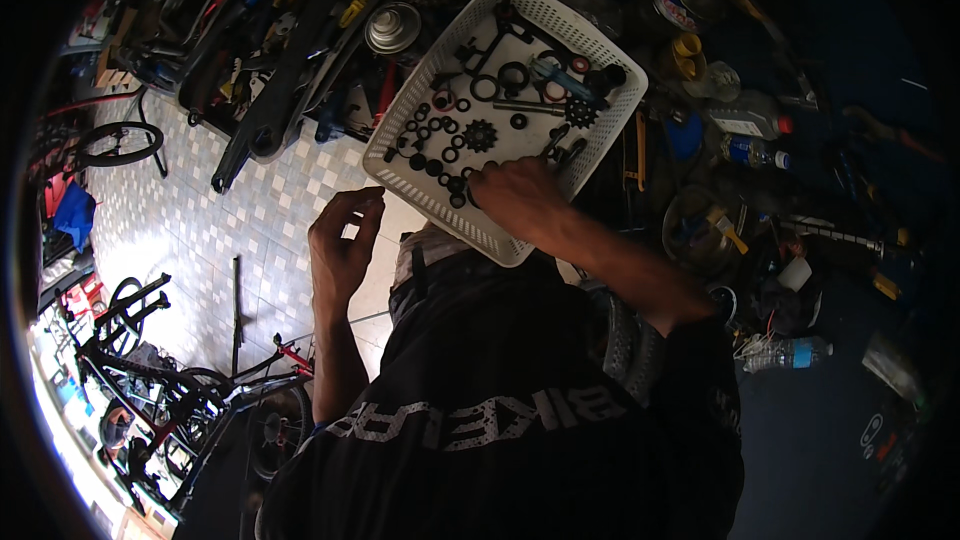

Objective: The person selects small bicycle parts from a white basket, then uses a screwdriver to adjust components on a red bicycle frame mounted on a repair stand. The person handles washers, bolts, and a screwdriver while working on the bike.

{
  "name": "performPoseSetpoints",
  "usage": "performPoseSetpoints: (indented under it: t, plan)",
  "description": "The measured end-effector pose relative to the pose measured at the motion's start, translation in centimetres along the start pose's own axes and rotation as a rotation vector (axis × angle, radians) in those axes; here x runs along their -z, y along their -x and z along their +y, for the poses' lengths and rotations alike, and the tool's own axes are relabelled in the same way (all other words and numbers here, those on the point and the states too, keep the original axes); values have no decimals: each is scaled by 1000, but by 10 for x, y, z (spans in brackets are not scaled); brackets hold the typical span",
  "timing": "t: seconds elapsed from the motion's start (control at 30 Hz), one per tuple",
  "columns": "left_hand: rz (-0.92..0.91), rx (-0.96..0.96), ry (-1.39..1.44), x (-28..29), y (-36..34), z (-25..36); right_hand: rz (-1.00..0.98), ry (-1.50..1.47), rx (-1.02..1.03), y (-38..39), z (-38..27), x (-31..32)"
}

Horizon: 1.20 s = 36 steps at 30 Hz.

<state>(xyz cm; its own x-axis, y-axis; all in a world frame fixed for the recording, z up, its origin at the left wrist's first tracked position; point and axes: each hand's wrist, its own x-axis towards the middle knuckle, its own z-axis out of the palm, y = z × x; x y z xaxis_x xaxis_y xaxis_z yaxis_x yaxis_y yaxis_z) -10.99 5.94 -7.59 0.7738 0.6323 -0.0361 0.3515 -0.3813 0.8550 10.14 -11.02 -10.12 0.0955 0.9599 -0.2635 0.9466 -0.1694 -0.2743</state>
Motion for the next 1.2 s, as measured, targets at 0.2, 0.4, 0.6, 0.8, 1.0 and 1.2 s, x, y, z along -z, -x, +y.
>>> performPoseSetpoints:
  t: [0.2, 0.4, 0.6, 0.8, 1.0, 1.2]
  plan:
    - [6, 43, 29, -7, 3, 0, 63, 41, -83, -2, 4, -1]
    - [-85, 130, 86, -28, 7, -7, 127, 1, -75, -3, 12, 0]
    - [-103, 125, 90, -27, 8, -7, 165, 34, -45, -2, 16, -7]
    - [-56, 131, 80, -17, 4, -2, -56, -86, -238, -13, 16, 8]
    - [-41, 155, 103, -11, 3, 4, 2, -226, -172, -10, 34, -2]
    - [2, 139, 110, -10, 3, 13, 195, -528, -123, -2, 21, 38]
